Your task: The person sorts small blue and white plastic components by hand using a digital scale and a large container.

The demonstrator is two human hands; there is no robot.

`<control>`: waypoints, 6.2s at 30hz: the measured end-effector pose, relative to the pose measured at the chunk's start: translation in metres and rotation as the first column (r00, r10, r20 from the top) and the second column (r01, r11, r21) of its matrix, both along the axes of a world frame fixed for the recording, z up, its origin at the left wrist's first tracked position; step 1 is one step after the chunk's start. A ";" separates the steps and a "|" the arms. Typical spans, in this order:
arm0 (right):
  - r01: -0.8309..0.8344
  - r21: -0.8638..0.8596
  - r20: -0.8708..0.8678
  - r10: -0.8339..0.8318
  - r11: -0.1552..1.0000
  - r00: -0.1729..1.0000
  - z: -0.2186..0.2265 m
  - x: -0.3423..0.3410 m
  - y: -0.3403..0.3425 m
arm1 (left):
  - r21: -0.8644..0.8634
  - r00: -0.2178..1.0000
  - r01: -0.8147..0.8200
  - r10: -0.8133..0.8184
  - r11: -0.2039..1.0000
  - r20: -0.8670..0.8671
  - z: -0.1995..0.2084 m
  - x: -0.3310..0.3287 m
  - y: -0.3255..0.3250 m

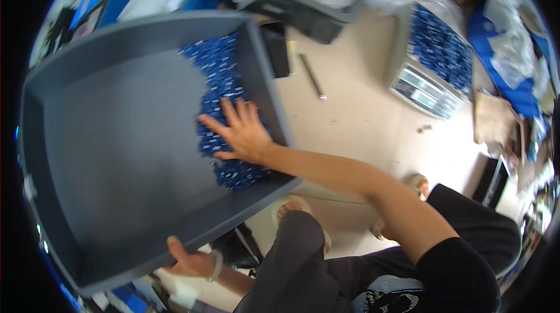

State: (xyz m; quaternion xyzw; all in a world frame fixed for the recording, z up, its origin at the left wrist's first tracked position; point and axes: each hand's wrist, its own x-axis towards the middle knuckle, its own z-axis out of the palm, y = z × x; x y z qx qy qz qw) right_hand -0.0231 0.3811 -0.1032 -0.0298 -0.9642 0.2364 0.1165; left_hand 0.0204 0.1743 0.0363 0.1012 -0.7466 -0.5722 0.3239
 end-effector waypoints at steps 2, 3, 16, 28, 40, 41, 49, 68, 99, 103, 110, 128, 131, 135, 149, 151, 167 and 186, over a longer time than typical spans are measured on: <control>0.049 -0.034 -0.113 -0.053 0.998 0.992 -0.013 -0.016 -0.005 | -0.007 1.000 -0.010 0.011 1.000 0.023 -0.002 0.000 -0.018; 0.084 -0.030 -0.145 -0.088 0.996 0.986 -0.023 -0.027 -0.009 | -0.007 0.999 0.013 -0.013 1.000 0.035 -0.004 -0.002 -0.029; 0.324 -0.552 0.137 -0.300 0.768 0.944 0.021 -0.058 0.005 | -0.077 0.999 0.008 -0.005 0.997 0.038 -0.017 -0.010 -0.044; 0.194 -0.603 0.035 -0.217 0.774 0.976 0.068 -0.043 0.027 | -0.064 0.999 0.013 -0.010 0.998 0.048 -0.020 -0.013 -0.043; 0.133 -0.411 -0.041 -0.164 0.902 0.986 0.015 -0.053 -0.016 | 0.008 0.996 0.064 -0.064 0.998 0.054 -0.014 -0.018 -0.008; 0.107 -0.425 -0.052 -0.142 0.899 0.988 0.018 -0.054 -0.016 | 0.013 0.994 0.101 -0.102 0.995 0.048 -0.011 -0.017 -0.011; 0.054 -0.196 -0.119 -0.078 0.979 0.990 0.012 -0.065 -0.022 | 0.114 0.990 0.130 -0.136 0.985 0.046 -0.016 -0.034 -0.028; -0.207 0.079 0.226 0.184 0.975 0.956 0.001 -0.063 -0.048 | 0.451 0.954 -0.100 -0.043 0.887 0.295 -0.104 -0.103 -0.100; 0.812 0.385 -0.243 -0.801 0.438 0.547 0.076 0.289 0.505 | -0.824 0.965 0.227 -0.006 0.520 0.262 -0.056 -0.064 -0.083; 0.770 0.354 -0.166 -0.774 0.531 0.611 0.082 0.261 0.467 | -0.879 0.967 0.250 -0.054 0.407 0.250 -0.051 -0.055 -0.080; 0.678 0.527 -0.266 -0.658 0.513 0.705 0.055 0.255 0.467 | -0.885 0.961 0.240 0.028 0.399 0.274 -0.044 -0.043 -0.077; 0.814 0.114 -0.513 -0.668 0.569 0.539 0.056 0.264 0.489 | -0.882 0.956 0.276 -0.017 0.381 0.292 -0.046 -0.044 -0.078; 0.907 -0.070 -0.458 -0.821 0.416 0.341 0.068 0.266 0.493 | -0.895 0.960 0.273 -0.042 0.353 0.276 -0.051 -0.049 -0.092; 0.860 -0.438 -0.310 -0.942 0.263 0.130 0.100 0.263 0.494 | -0.888 0.960 0.267 -0.022 0.374 0.279 -0.051 -0.050 -0.089; -0.221 -0.339 -0.309 0.114 0.914 0.944 0.064 -0.031 -0.019 | -0.871 0.964 0.260 -0.159 0.416 0.211 -0.034 -0.052 -0.048; -0.278 -0.189 -0.299 0.214 0.942 0.930 0.032 -0.054 -0.058 | -0.904 0.983 0.185 -0.075 0.385 0.169 -0.019 -0.052 -0.060; 0.495 -0.113 -0.373 -0.498 0.862 0.783 0.079 0.136 0.265 | -0.907 0.972 0.229 -0.128 0.354 0.195 -0.039 -0.064 -0.075; 0.458 -0.120 0.025 -0.459 0.881 0.888 0.123 0.169 0.315 | -0.443 0.441 0.893 -0.344 0.077 0.829 -0.126 -0.166 0.034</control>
